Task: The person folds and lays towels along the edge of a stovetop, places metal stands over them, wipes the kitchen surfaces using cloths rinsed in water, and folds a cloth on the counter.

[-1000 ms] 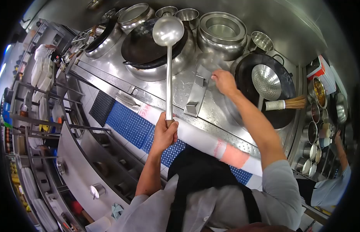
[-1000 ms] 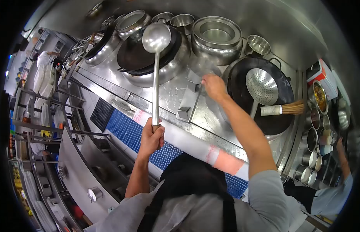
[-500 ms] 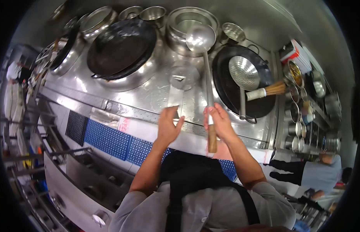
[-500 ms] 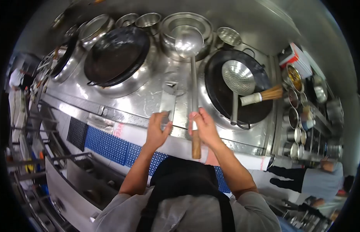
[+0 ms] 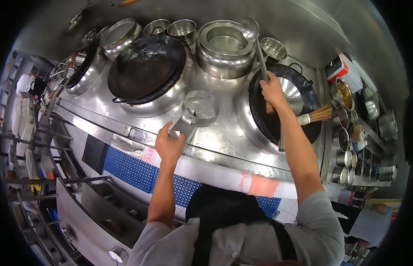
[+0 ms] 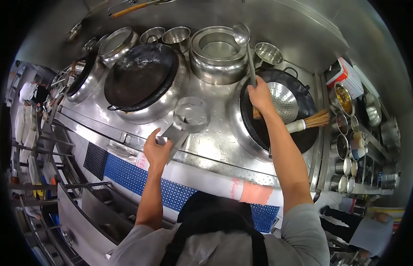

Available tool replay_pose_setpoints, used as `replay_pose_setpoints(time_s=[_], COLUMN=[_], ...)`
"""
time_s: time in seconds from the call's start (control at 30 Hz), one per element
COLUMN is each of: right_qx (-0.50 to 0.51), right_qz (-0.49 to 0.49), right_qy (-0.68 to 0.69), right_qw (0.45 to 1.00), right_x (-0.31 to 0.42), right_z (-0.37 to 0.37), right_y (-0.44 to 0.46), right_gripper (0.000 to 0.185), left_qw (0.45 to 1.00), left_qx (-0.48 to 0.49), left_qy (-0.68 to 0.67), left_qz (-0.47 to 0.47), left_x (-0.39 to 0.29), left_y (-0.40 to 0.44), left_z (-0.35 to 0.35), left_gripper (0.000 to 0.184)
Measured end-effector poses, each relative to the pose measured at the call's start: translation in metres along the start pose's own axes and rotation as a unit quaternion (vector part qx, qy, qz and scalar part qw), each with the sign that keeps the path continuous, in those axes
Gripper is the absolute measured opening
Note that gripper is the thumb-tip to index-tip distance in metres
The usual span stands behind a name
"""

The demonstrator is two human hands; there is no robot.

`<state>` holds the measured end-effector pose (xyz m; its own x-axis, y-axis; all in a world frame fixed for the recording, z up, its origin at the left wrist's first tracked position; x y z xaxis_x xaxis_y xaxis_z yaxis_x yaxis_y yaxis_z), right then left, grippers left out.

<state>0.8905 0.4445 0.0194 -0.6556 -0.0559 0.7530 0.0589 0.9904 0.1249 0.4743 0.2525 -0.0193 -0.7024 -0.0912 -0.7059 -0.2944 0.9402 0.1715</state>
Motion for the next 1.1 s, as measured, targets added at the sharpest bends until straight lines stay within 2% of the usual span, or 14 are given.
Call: replay_pose_setpoints(time_s=[0.07, 0.13, 0.17, 0.23, 0.3, 0.43, 0.47, 0.57, 0.67, 0.77, 0.8, 0.93, 1.03, 1.1], right_qx=[-0.059, 0.053, 0.114, 0.157, 0.204, 0.236, 0.241, 0.242, 0.24, 0.258, 0.266, 0.263, 0.251, 0.249], right_qz=[-0.101, 0.019, 0.084, 0.133, 0.165, 0.193, 0.185, 0.172, 0.18, 0.199, 0.197, 0.202, 0.217, 0.209], right_qy=[-0.118, 0.031, 0.106, 0.267, 0.442, 0.498, 0.516, 0.545, 0.548, 0.541, 0.541, 0.537, 0.532, 0.519], right_qw=[0.986, 0.998, 0.984, 0.942, 0.858, 0.812, 0.801, 0.784, 0.781, 0.775, 0.773, 0.775, 0.779, 0.791], right_x=[-0.016, -0.012, -0.004, 0.004, 0.011, 0.033, 0.042, 0.07, 0.083, 0.083, 0.081, 0.077, 0.076, 0.076], right_z=[0.021, 0.031, 0.038, 0.044, 0.041, 0.014, 0.008, -0.022, -0.044, -0.055, -0.057, -0.068, -0.076, -0.082], right_y=[0.029, 0.043, 0.038, 0.04, 0.037, 0.016, 0.007, -0.019, -0.05, -0.072, -0.079, -0.118, -0.147, -0.164], right_gripper=[0.028, 0.022, 0.019, 0.008, 0.011, 0.01, 0.014, 0.027, 0.035, 0.032, 0.033, 0.038, 0.042, 0.042], left_qw=[0.999, 0.997, 0.993, 0.991, 0.992, 0.992, 0.989, 0.975, 0.96, 0.883, 0.873, 0.897, 0.892, 0.901], left_qx=[-0.039, -0.063, -0.11, -0.126, -0.106, -0.046, 0.02, -0.033, 0.024, 0.186, 0.241, 0.122, 0.152, 0.167], left_qy=[0.021, 0.051, 0.039, 0.041, 0.055, 0.103, 0.102, 0.202, 0.263, 0.378, 0.387, 0.302, 0.288, 0.242], left_qz=[0.011, -0.017, 0.021, 0.001, -0.029, -0.059, -0.106, -0.086, 0.091, 0.207, 0.174, 0.298, 0.312, 0.321], left_x=[0.007, 0.022, 0.038, 0.048, 0.053, 0.071, 0.079, 0.055, 0.012, 0.03, 0.031, -0.029, -0.073, -0.067], left_y=[0.0, -0.007, -0.012, -0.017, -0.02, -0.021, -0.019, -0.013, 0.003, 0.025, 0.036, 0.045, 0.046, 0.054], left_z=[-0.015, -0.024, -0.022, -0.021, -0.012, 0.004, 0.012, 0.022, 0.048, 0.097, 0.105, 0.087, 0.109, 0.16], left_gripper=[0.053, 0.051, 0.05, 0.048, 0.05, 0.061, 0.068, 0.083, 0.064, 0.034, 0.014, 0.014, 0.015, 0.011])
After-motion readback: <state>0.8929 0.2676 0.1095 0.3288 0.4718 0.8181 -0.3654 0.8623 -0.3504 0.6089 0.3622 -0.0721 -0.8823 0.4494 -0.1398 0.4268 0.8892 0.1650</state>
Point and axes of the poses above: each hand's wrist, its own y-axis towards the middle knuckle, its own z-axis out of the palm, x = y × z, the point moved 5 cm from there along y, towards the middle knuckle, and after that the axes turned 7 degrees about x, right-handed, at the moved point
